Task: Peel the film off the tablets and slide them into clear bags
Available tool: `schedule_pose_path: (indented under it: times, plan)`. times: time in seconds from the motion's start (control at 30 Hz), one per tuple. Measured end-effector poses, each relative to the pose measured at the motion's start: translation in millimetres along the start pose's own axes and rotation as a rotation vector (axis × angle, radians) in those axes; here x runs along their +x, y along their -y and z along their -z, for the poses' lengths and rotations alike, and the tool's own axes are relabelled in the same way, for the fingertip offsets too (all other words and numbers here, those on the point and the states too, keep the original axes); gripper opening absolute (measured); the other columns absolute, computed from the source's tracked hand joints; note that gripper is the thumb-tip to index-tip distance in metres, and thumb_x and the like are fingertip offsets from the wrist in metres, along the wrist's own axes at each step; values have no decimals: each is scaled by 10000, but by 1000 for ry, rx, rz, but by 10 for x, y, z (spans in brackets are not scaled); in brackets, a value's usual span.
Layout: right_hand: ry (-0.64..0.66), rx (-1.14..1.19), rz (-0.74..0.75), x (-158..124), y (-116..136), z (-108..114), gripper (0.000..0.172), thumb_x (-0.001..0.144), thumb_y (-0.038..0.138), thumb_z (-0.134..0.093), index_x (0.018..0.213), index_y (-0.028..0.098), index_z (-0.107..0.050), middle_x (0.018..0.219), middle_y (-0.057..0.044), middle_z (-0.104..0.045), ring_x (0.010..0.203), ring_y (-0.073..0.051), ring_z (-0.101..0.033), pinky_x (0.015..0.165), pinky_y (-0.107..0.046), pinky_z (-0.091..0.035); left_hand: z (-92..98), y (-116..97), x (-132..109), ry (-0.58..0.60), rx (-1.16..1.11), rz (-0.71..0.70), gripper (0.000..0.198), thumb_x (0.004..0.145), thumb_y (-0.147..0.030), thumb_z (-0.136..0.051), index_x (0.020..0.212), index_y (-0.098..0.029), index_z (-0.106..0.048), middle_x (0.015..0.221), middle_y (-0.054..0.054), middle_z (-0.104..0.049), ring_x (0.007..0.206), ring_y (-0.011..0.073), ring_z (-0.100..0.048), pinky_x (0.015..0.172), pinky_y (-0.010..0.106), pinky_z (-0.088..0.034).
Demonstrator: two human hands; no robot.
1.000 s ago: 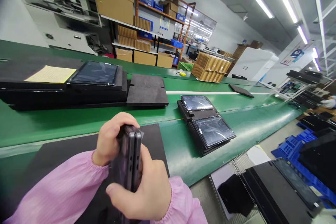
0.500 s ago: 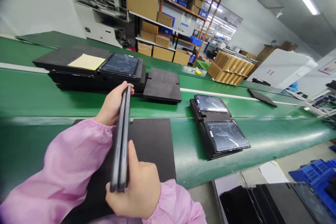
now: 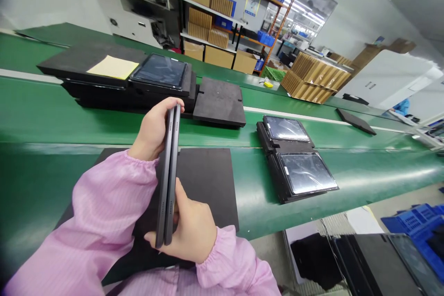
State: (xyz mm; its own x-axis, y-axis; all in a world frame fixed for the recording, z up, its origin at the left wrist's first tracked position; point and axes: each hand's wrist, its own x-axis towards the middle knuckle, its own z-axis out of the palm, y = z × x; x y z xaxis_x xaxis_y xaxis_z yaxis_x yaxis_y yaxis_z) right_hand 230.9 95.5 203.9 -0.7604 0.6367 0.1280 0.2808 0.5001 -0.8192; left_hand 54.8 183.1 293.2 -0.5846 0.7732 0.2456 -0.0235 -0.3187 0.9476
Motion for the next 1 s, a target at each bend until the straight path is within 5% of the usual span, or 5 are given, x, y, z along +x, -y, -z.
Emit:
schedule_pose_path:
  times: [0.17, 0.47, 0.63, 0.83, 1.0]
  plan:
    - [45, 27, 3, -2, -64, -26, 909, 717, 421, -727, 1478, 158, -302, 579, 72, -612, 549, -219, -678, 573, -313, -568, -20, -95, -89, -13, -61, 91, 313, 916, -299, -417, 657, -196, -559, 636, -15, -421, 529, 131, -332, 516, 272, -297]
    - [32, 21, 31, -76, -81, -50, 983, 689, 464, -724, 1502, 173, -256, 614, 69, -575, 536, -226, -648, 503, -286, -501, -15, -212, -251, -2, -33, 43, 408, 928, -509, -447, 680, -207, -565, 654, -7, -436, 567, 146, -380, 587, 285, -344]
    - [303, 355, 10, 25, -341, 237, 759, 700, 430, -757, 1367, 172, -503, 744, 33, -631, 577, -143, -609, 591, -269, -537, -19, -268, -308, 11, -3, -7, 424, 914, -539, -439, 674, -209, -559, 646, -8, -407, 583, 147, -378, 586, 276, -348]
    - [9, 555, -118, 324, -639, 288, 529, 838, 554, -640, 1231, 202, -598, 1057, -74, -677, 966, -166, -672, 912, -362, -545, 57, -406, -433, 152, 59, -77, 243, 754, -386, -669, 657, -206, -537, 648, -18, -397, 625, 142, -374, 595, 267, -343]
    - [-83, 575, -141, 382, -570, 178, 550, 665, 707, -718, 822, 182, -664, 767, -33, -710, 754, -193, -682, 784, -349, -576, 130, -547, -505, 144, -472, -201, 257, 798, -335, -646, 631, -206, -500, 740, 2, -447, 786, 146, -473, 821, 261, -435]
